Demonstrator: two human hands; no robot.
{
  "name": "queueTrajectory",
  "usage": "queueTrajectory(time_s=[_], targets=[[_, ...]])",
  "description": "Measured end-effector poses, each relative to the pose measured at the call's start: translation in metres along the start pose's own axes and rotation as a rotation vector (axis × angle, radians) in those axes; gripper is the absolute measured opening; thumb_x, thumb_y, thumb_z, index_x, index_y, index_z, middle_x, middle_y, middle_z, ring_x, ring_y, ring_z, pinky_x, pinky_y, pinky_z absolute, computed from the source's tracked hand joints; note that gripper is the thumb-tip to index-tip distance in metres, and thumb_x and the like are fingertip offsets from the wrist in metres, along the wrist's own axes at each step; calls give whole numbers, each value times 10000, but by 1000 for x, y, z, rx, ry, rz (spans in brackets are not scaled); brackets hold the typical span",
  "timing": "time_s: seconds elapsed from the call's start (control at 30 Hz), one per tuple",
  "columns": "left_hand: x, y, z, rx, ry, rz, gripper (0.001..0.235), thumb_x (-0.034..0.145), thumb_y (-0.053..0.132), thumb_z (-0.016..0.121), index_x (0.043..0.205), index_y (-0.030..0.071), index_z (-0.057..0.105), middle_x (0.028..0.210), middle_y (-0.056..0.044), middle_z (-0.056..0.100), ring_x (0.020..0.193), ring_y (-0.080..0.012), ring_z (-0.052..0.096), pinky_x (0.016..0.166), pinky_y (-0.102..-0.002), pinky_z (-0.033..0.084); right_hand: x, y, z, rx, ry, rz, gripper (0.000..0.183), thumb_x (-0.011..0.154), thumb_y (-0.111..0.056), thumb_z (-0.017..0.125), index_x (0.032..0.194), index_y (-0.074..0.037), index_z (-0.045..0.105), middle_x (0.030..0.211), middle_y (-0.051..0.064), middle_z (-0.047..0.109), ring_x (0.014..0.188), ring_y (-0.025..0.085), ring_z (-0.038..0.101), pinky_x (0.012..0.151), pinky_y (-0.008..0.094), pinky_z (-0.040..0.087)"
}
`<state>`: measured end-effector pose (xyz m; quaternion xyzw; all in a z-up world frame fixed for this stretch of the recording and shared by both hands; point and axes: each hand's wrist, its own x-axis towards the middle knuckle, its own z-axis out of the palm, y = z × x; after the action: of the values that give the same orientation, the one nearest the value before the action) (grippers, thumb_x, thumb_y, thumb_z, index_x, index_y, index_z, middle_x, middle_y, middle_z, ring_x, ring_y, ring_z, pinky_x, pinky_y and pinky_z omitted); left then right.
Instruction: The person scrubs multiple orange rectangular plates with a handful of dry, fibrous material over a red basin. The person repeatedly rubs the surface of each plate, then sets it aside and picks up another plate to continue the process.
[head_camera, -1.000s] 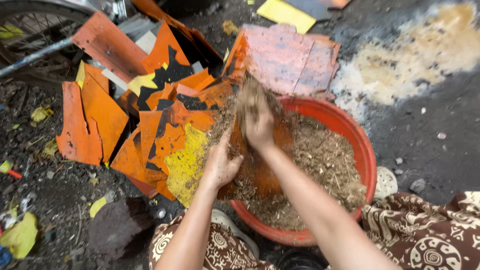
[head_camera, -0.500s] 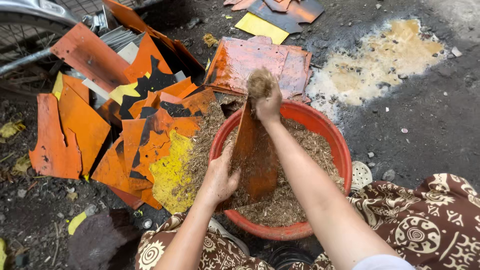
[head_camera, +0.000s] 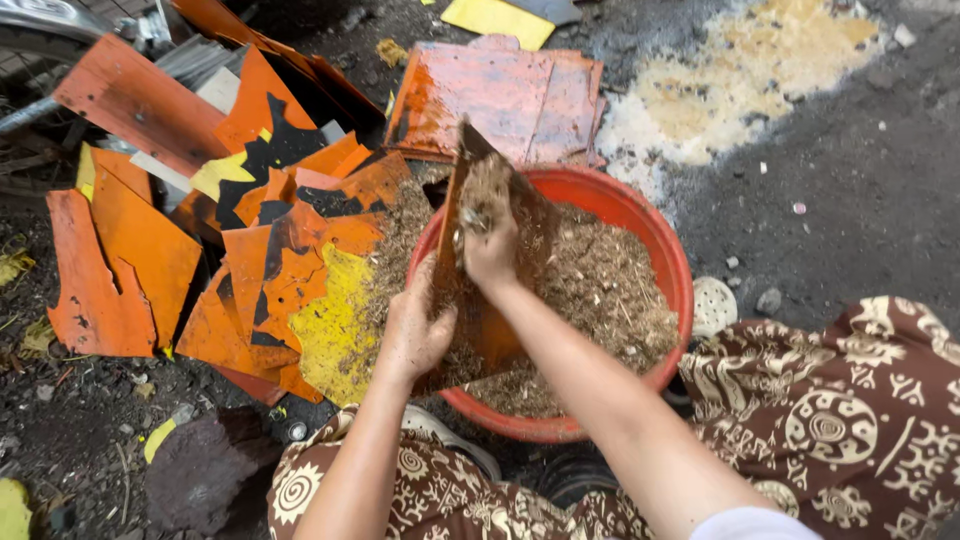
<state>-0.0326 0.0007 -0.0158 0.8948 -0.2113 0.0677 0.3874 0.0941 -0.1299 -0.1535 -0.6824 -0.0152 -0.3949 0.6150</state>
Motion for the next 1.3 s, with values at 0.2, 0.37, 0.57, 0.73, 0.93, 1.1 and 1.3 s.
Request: queueTrajectory(time_s=[0.2,0.37,0.57,0.73,0.93,1.1,1.3], targets=[[-4,0,-2,-105,5,-204,752,764,-10,688,1478,-11,452,1314,-249,669,1130,-299,726,926,-362,570,-28,-10,-63,-21,-129,982,419,1077,-190,393,1493,-163,429,955,96,653,702,170,594,556,285,491],[5,-19,-2,-428,56,-278,745,810,-35,622,1522,10,410,1430,-138,587,1229,-234,639,989,-368,570,-67,-43,-23,213,-127,707,310,1113,-245,458,1316,-57,598,1082,81,617,835,173,607,673,300,543],[14,-60,3,-378,140,-328,439,1048,229,591,1423,1,579,1278,-115,698,1159,-185,631,1021,-318,505,-99,-27,-7,68,-303,407,412,1121,-288,424,1486,-112,499,1589,140,487,1515,290,411,1279,440,306],[18,-87,9,-441,189,-400,507,1101,395,507,1347,-30,632,1232,-148,693,1144,-197,604,1016,-314,479,-93,2,-44,-215,-366,615,429,1113,-291,368,1519,-217,482,1681,46,297,1589,266,191,1332,497,208],[20,-105,24,-176,109,-355,615,1152,496,350,1432,-5,568,1397,-193,582,1296,-244,497,1108,-385,381,-64,-43,-10,64,-308,360,528,1133,-392,336,1591,-146,427,1734,60,258,1640,309,150,1334,481,140],[61,-108,24,-528,165,-668,685,1012,550,444,1295,-41,643,1293,-263,697,1252,-360,613,1077,-443,470,-74,-92,-24,48,-448,203,416,1134,-420,336,1523,-314,441,1777,-24,211,1598,370,249,1291,515,283],[64,-100,31,-435,231,-564,642,1051,516,416,1446,19,507,1458,-151,547,1368,-285,484,1123,-400,356,-56,-82,-34,-67,-562,597,582,1102,-375,341,1657,-232,243,1659,144,283,1505,462,191,1169,591,245]])
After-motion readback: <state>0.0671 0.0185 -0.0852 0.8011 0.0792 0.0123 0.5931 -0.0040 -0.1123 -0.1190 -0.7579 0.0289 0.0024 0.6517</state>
